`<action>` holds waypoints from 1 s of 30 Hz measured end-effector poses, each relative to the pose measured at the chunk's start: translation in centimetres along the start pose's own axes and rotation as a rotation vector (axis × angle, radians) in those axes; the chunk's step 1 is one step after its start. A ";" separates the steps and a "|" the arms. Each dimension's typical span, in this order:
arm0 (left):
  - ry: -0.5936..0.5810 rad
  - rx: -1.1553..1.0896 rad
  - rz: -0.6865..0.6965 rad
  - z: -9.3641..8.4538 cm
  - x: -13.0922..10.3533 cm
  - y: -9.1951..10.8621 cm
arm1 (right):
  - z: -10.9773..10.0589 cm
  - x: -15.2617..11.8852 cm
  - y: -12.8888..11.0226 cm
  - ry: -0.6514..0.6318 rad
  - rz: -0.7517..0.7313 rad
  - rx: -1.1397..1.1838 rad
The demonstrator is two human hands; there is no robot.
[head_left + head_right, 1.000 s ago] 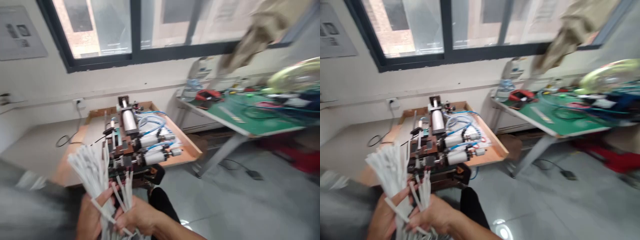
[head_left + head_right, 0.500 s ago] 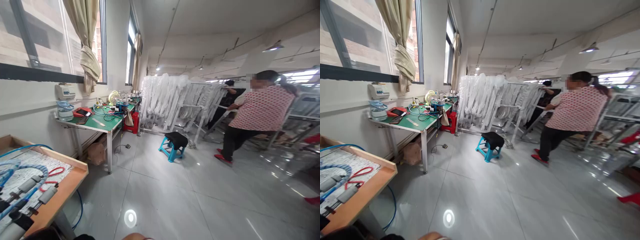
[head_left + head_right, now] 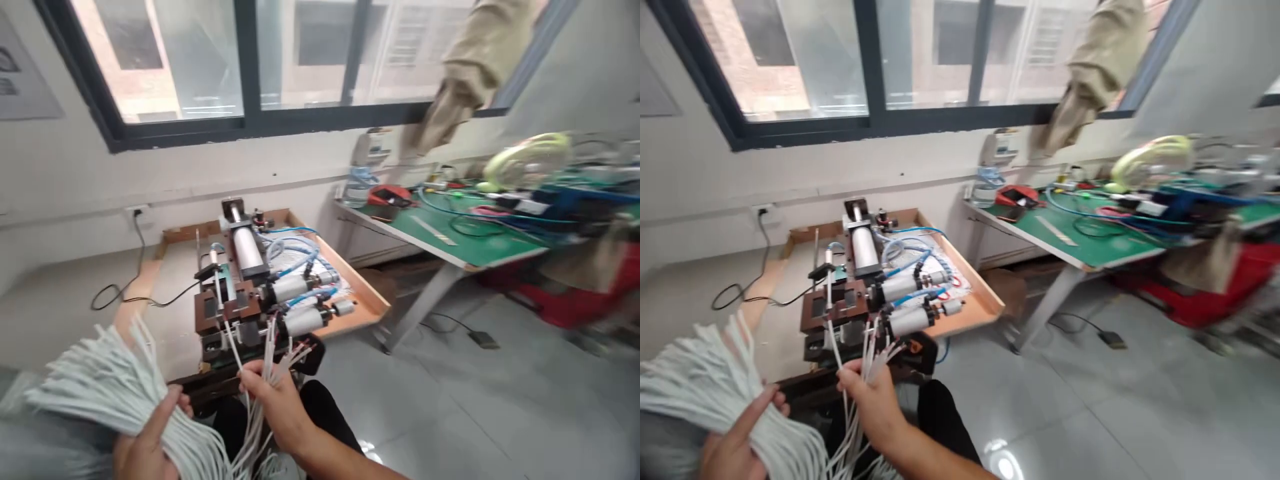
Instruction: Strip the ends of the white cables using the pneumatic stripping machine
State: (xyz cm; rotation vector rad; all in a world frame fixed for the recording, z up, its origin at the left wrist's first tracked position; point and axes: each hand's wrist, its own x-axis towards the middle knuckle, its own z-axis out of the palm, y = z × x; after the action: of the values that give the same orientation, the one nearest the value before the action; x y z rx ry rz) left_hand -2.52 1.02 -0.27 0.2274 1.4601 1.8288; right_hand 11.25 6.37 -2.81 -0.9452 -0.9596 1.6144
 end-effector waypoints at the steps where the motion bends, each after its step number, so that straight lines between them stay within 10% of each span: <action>1: -0.005 -0.023 -0.013 -0.3 0.4 0.2 | 0.3 0.1 0.0 0.005 0.010 0.010; 30: -0.057 0.038 -0.201 0.0 0.5 -0.9 | 0.9 1.4 0.2 -0.019 0.177 0.271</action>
State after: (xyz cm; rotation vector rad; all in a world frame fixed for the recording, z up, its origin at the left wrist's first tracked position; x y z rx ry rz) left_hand -2.47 1.40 -1.19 0.1448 1.4254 1.6227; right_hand 10.09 7.60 -2.82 -0.8461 -0.6625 1.8503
